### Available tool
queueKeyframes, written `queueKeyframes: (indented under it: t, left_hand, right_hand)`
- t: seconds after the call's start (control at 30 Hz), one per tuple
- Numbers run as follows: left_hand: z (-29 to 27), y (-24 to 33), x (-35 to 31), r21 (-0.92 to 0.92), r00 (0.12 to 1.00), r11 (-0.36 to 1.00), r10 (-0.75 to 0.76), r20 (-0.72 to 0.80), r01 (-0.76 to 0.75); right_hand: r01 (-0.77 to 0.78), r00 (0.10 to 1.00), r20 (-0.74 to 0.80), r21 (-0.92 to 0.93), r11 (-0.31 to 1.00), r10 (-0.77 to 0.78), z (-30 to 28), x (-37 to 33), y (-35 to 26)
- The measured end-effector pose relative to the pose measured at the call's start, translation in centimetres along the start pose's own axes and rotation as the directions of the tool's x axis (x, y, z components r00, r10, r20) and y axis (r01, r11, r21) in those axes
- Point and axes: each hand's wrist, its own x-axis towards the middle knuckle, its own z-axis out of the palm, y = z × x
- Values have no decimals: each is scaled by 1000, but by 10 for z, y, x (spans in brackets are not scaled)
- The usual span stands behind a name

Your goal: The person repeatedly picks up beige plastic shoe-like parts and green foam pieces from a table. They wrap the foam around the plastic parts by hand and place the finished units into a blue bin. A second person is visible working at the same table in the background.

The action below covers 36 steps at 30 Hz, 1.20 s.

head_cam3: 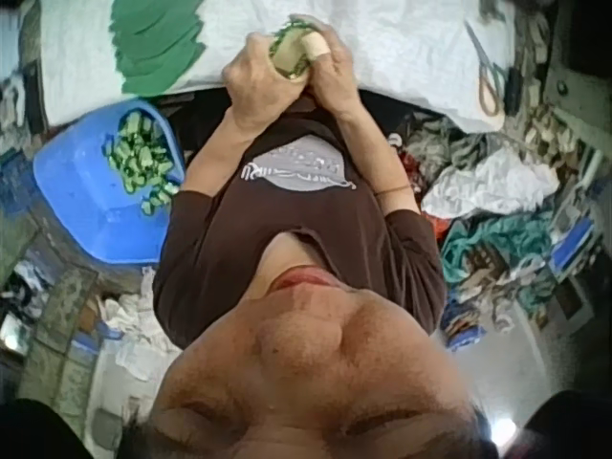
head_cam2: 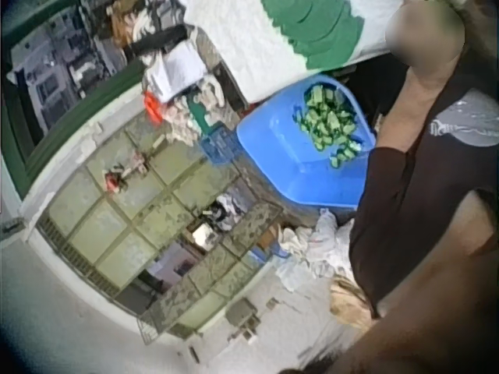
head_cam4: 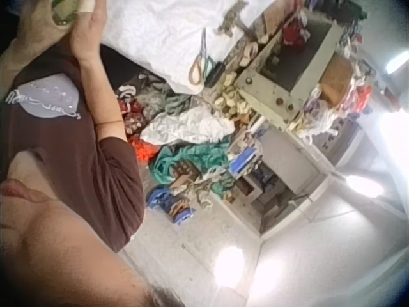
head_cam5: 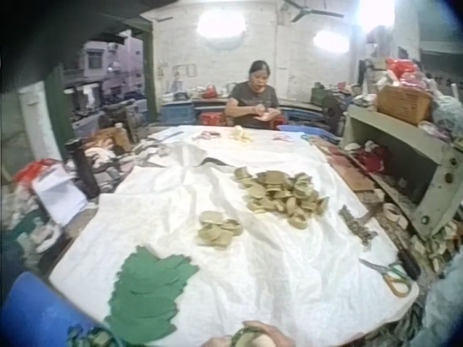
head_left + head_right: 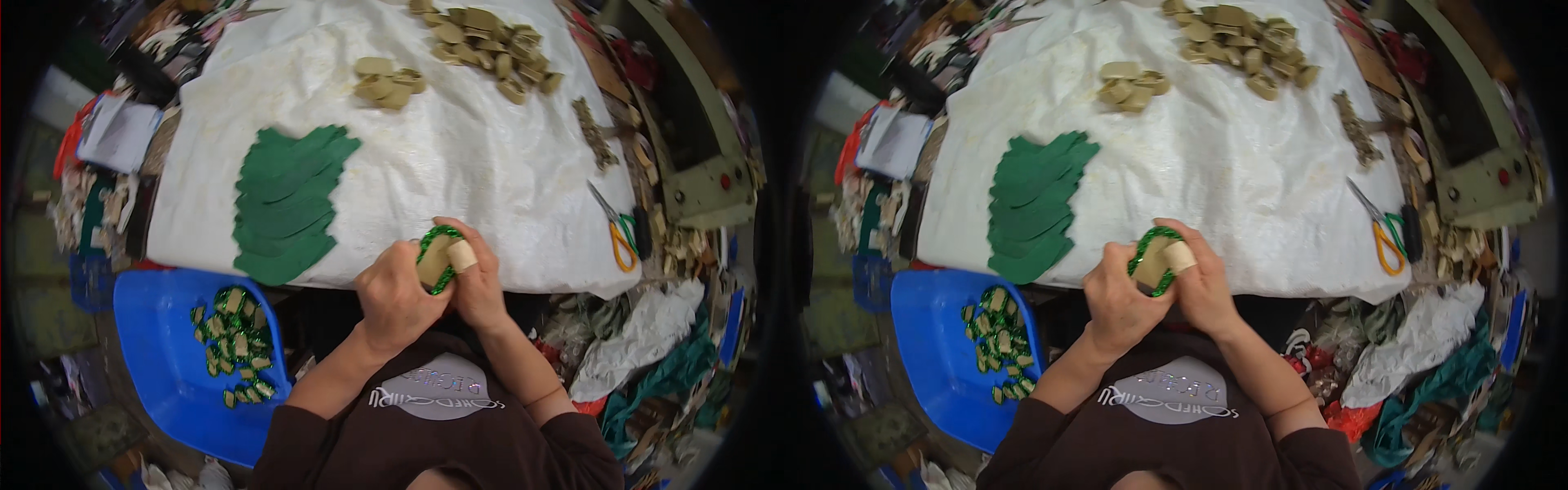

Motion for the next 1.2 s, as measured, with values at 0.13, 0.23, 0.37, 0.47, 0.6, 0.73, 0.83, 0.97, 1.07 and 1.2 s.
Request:
queueKeyframes:
  t: [0.13, 0.23, 0.37, 0.47, 0.6, 0.73, 0.83, 0.97, 1.07, 1.2]
  left_hand:
    - [-22, -20, -8, -156, 998, 986, -59, -22, 55]
    - [-66, -40, -27, 7, 990, 995, -95, -104, 96]
    - [-124, -94, -75, 328, 909, 880, -224, -351, 344]
    - [-160, -127, -124, 442, 759, 635, -403, -511, 634]
    - [-170, -130, -124, 350, 729, 667, -447, -519, 658]
    - [-164, -113, -68, 191, 906, 905, -324, -273, 381]
    - [-154, -94, -22, 232, 987, 960, -162, -8, 159]
    - [-146, -97, -5, 429, 973, 901, -158, 167, 73]
    - [-147, -99, -8, 358, 963, 921, -220, 155, 153]
    - [-152, -92, -10, 166, 947, 952, -283, 153, 257]
  right_hand:
    - [193, 955, 237, -40, 980, -179, -4, 15, 0]
    - [251, 907, 364, -66, 966, -211, 5, 31, -6]
    - [481, 836, 462, -355, 802, -297, 32, 40, -7]
    - [577, 785, 522, -420, 700, -334, 56, 43, -6]
    - [656, 733, 596, -490, 574, -329, 82, 49, -10]
    - [730, 683, 613, -556, 397, -397, 106, 60, -1]
    - [737, 675, 623, -569, 364, -394, 113, 65, 5]
    - [749, 658, 637, -499, 436, -401, 113, 65, 5]
    - [708, 693, 572, -425, 565, -439, 96, 66, 0]
    - [318, 916, 297, -130, 939, -269, 37, 63, -17]
